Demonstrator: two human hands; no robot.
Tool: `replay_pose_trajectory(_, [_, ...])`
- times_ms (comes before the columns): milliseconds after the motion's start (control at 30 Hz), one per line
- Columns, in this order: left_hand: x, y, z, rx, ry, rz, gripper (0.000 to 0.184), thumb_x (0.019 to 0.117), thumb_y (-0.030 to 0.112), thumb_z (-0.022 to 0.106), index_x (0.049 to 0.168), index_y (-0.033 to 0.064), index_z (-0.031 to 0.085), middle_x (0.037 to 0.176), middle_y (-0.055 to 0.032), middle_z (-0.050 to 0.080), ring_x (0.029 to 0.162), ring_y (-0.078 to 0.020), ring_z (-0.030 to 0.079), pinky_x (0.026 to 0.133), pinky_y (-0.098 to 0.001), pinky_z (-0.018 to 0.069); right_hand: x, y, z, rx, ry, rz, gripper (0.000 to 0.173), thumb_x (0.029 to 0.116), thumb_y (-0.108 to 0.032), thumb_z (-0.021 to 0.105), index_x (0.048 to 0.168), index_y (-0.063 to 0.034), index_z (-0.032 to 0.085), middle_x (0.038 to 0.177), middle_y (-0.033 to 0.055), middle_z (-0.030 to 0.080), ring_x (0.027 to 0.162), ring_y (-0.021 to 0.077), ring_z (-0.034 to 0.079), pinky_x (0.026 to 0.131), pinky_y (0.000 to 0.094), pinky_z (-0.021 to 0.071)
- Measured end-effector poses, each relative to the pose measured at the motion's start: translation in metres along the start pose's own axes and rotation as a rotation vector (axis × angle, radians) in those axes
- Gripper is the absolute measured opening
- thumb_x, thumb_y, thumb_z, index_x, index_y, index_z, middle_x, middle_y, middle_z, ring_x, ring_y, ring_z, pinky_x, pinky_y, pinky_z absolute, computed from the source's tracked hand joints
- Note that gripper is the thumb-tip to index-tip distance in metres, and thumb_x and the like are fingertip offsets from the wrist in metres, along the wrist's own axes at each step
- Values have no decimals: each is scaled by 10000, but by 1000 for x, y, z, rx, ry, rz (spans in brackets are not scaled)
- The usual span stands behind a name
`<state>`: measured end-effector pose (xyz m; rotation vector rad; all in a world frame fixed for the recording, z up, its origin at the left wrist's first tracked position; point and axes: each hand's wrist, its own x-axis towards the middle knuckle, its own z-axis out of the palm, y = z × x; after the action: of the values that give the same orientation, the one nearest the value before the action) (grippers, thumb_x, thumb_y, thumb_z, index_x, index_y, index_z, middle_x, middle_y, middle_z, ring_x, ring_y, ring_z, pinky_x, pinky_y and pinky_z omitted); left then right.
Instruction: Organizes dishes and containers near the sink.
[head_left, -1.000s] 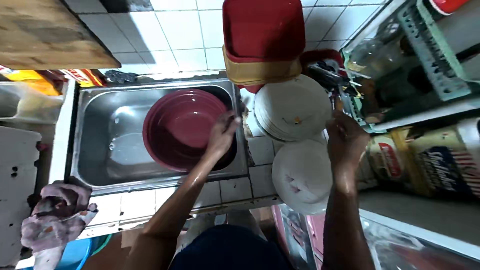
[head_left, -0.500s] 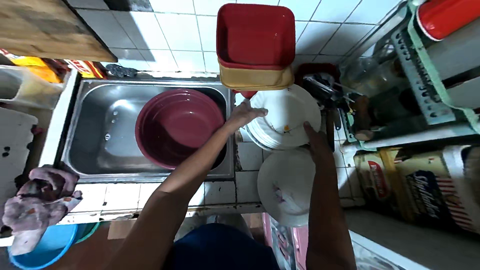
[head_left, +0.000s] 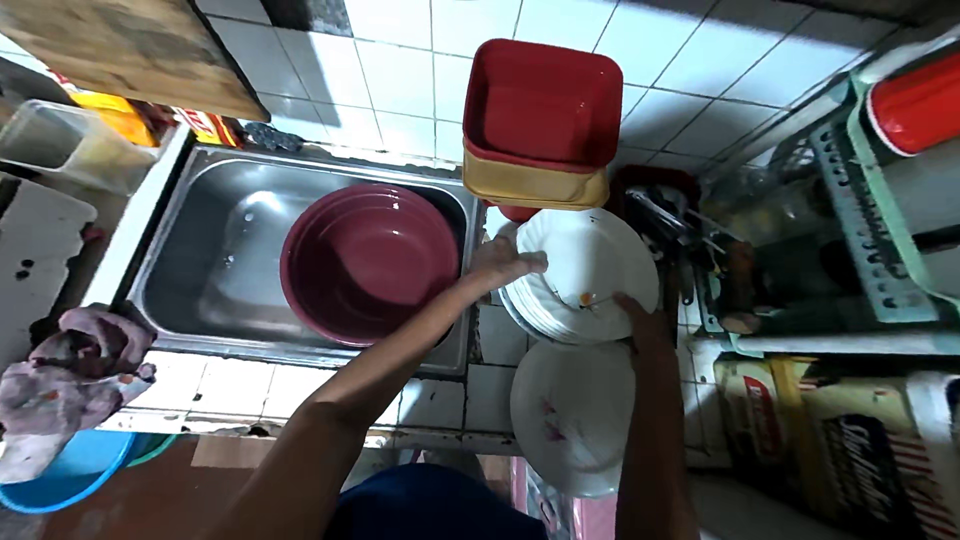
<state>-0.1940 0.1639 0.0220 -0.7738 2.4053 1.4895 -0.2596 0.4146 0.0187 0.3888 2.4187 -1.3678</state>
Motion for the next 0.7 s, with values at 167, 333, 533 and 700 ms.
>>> replay_pose_trajectory(167, [-27, 5, 3, 32, 2, 46, 777, 852, 527, 775, 1328, -38, 534, 1156, -261, 655, 1097, -405, 646, 932, -618, 509, -24, 10, -14, 45, 50, -69, 684, 961, -289, 707, 1493, 24, 412, 1399, 224, 547, 1213, 244, 581, 1001, 429, 504])
replay_pose_trajectory(333, [-52, 5, 16, 31, -20, 97, 811, 850, 405, 814, 1421, -52, 462, 1156, -267, 656, 1092, -404, 649, 946, -604, 502, -58, 20, -27, 74, 102, -59, 509, 983, -238, 679, 1366, 56, 516, 1235, 169, 622, 1049, 136, 625, 903, 316, 535])
replay_pose_trajectory(533, [-63, -4, 35, -21, -99, 89, 789, 848, 385, 820, 1425, -21, 466, 1137, -228, 674, 1083, -359, 659, 943, -572, 522, -76, 40, -41, 94, 154, -76, 487, 959, -226, 701, 1321, 61, 545, 1147, 130, 654, 956, 84, 653, 843, 272, 563])
replay_pose_trajectory(700, [-98, -13, 49, -58, -179, 233, 769, 853, 326, 805, 1440, -52, 484, 1395, -249, 567, 1266, -329, 587, 1075, -506, 472, -114, 58, -52, 130, 203, 100, 572, 948, -166, 681, 1425, 49, 451, 1244, 175, 602, 1016, 133, 619, 862, 320, 545])
